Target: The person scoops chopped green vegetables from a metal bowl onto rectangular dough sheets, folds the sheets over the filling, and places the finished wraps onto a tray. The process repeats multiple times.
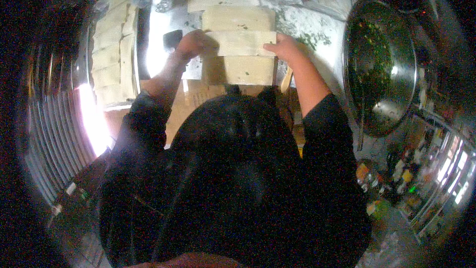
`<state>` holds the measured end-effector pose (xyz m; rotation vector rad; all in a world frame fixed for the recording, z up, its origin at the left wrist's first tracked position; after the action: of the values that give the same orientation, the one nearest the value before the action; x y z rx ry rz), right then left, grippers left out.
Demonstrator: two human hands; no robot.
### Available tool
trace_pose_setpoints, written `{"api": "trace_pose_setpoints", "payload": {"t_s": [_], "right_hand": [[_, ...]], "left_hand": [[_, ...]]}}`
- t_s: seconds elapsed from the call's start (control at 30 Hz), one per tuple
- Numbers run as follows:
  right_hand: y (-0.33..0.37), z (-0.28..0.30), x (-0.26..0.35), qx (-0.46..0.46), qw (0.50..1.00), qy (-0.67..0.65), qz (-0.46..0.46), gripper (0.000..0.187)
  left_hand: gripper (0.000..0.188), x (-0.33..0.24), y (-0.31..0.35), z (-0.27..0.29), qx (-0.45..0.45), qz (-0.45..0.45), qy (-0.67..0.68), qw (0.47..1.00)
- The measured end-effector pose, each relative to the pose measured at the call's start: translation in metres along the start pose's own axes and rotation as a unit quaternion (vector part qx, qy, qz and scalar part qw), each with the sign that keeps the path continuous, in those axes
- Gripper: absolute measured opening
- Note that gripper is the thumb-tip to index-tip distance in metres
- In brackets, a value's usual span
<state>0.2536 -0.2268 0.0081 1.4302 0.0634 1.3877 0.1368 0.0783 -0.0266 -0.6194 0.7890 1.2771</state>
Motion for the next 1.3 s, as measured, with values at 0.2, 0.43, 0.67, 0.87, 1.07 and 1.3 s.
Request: {"api": "trace_pose_setpoints", "payload": {"t_s": [0.2, 0.43, 0.67, 0.87, 1.07, 1.3], "right_hand": [[0.035, -0.017, 0.032, -0.191, 0.942, 0.208, 0.183, 0.042], [0.075, -0.009, 0.033, -0.105, 0.984, 0.069, 0.125, 0.044], [0.130, -0.027, 0.012, 0.090, 0.890, -0.438, 0.084, 0.056], [0.120, -0.073, -0.024, 0.139, 0.897, -0.420, -0.021, 0.056], [0.138, -0.071, -0.017, 0.177, 0.914, -0.363, 0.038, 0.046], [0.157, -0.071, -0.051, 0.138, 0.936, -0.321, 0.036, 0.038]], "left_hand": [[0.040, -0.042, 0.019, -0.001, -0.131, 0.239, -0.114, 0.955], [0.042, -0.097, 0.035, 0.031, -0.066, 0.229, -0.025, 0.971], [0.060, -0.132, 0.096, 0.031, -0.026, 0.205, 0.617, 0.759], [0.060, -0.135, 0.133, -0.017, -0.002, 0.271, 0.695, 0.666], [0.057, -0.153, 0.145, -0.032, 0.005, 0.240, 0.687, 0.686], [0.032, -0.156, 0.144, -0.075, -0.071, 0.301, 0.528, 0.791]]}}
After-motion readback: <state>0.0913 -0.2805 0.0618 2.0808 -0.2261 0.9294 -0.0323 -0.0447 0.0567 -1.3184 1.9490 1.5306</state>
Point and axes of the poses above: each hand's wrist, its own y-axis away from the middle knuckle, its own z-axis out of the back of the hand, x = y × z, the point moved 5 cm from there along -y, towards the middle knuckle, and after that the axes turned 1 degree about y, right-handed, at the moved point
